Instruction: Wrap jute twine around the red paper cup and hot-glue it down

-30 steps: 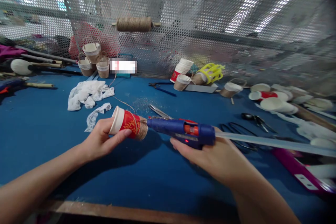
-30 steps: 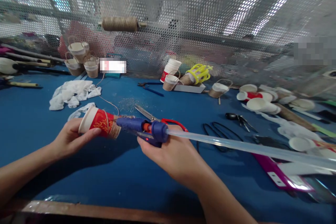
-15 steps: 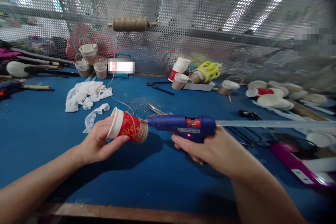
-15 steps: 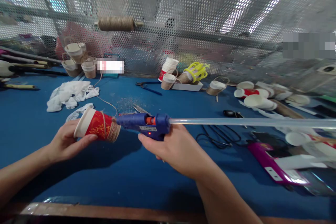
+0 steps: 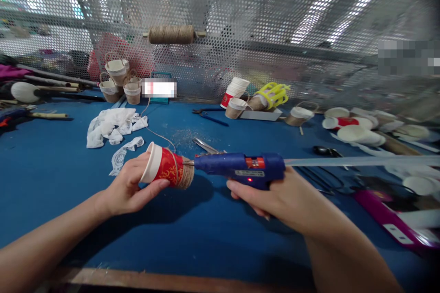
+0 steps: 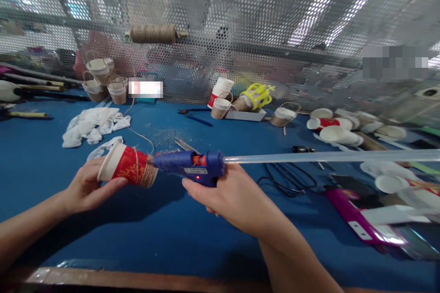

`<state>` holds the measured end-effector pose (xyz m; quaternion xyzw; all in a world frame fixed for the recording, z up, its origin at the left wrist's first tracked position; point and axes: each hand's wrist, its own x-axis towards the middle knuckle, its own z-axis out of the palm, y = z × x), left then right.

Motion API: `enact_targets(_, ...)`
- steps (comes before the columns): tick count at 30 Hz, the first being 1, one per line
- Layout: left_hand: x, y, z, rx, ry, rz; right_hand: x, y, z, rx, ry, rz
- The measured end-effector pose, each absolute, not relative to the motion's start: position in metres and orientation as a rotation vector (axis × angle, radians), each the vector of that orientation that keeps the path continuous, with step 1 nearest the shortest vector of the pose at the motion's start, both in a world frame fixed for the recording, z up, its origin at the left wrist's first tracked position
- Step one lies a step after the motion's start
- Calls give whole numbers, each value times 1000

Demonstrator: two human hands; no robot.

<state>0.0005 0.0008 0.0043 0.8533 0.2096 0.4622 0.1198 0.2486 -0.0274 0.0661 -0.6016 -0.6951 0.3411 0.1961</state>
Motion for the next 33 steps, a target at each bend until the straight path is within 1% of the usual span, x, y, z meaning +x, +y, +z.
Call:
enact_targets(16,-1,1,1,2491,608,1328,250,-27,68,-1624,-1942,1059)
enact_targets(19,-3,5,-1,2465,659,1325,251,-27,69,-1610,-1921,1123)
enact_targets(21,-3,6,-2,2408,726,1316,253,-24,70,-1525,-1881,1191)
enact_targets(25,-2,8,-5,2179,926,1188,256,-7,65,-1373,-1660,1334)
enact_targets(28,0,9,-6,1972,1039,1082,260,18,57,-1408,-1507,1191)
enact_targets(31,1,12,-8,1829,1076,1025,266,47,44,-1677,-1477,923)
enact_targets(33,1,14,-8,1786,1061,1005,269,65,33,-1792,-1509,876)
